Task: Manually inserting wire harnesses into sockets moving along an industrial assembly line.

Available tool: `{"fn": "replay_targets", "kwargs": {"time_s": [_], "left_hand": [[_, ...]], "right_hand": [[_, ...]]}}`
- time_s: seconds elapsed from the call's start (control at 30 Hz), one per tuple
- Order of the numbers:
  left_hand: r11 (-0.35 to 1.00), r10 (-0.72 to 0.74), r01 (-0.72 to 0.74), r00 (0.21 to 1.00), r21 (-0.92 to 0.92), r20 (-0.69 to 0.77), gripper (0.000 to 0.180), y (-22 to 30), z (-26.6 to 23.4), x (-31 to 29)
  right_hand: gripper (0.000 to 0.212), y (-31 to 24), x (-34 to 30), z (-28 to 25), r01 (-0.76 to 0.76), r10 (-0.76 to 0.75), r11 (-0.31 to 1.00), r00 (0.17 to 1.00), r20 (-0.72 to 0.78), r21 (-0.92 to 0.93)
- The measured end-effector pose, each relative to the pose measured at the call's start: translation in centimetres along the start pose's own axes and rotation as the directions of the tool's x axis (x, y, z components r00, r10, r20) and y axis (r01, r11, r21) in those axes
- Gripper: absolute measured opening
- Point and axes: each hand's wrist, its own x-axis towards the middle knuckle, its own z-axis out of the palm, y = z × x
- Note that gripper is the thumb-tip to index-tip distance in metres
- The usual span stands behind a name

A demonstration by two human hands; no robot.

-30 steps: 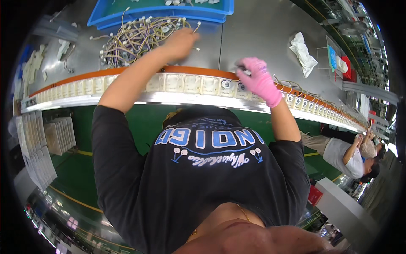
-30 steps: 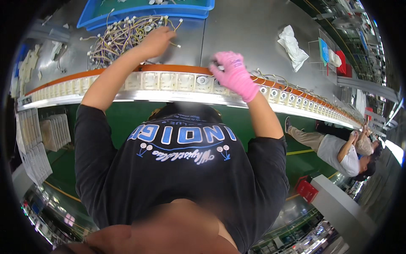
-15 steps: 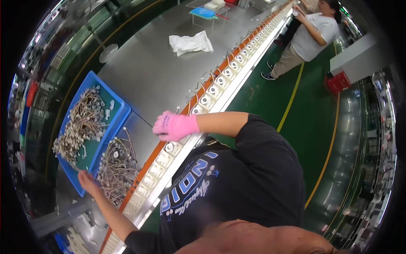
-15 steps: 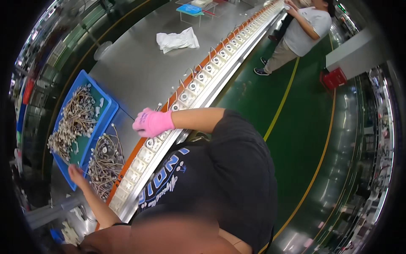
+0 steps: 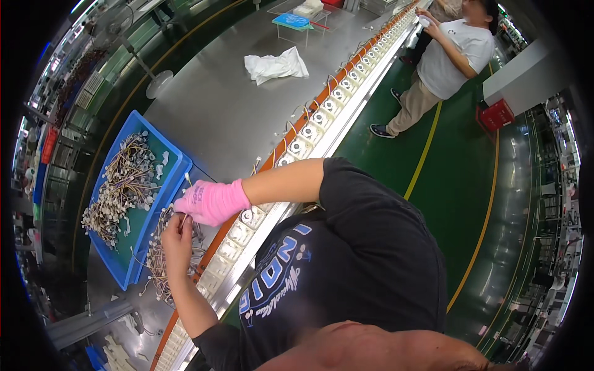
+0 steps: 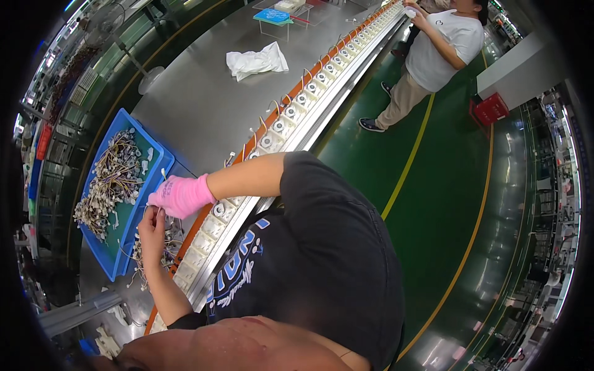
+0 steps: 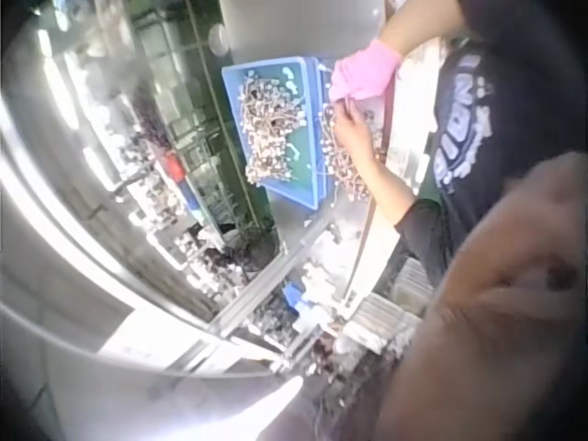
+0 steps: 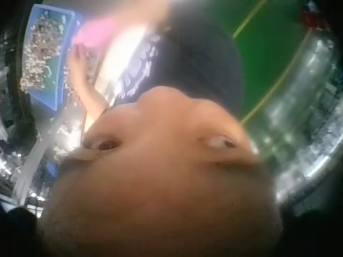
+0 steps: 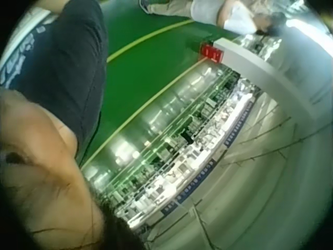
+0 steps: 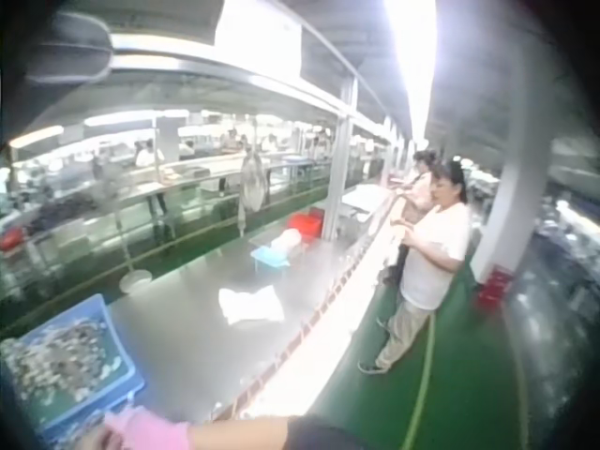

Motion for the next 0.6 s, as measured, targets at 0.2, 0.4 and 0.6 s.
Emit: {"fn": "replay_targets", "kwargs": {"time_s": [0.2,0.4,0.6], "left_hand": [[0.931,-0.193,0.133,0.97,0.341,0.148,0.025,-3.4,-0.4,0.3],[0.523,-0.276,0.476,0.879,-0.707,0.388,0.042,-6.2,3.1,-0.2],[0.031,-0.377,0.405,0.851,-0.914,0.365,0.047,-1.6,6.8,0.3]], "right_hand": [[0.021,1.0,-0.1,-3.8,-0.012,0.01,1.0,0.993,-0.118,-0.01],[0.048,0.2,-1.5,-2.6,-0.156,0.079,0.888,0.978,-0.191,-0.432],[0.031,-1.1,-3.0,1.3,-0.182,0.213,0.964,0.965,0.155,-0.193]]}}
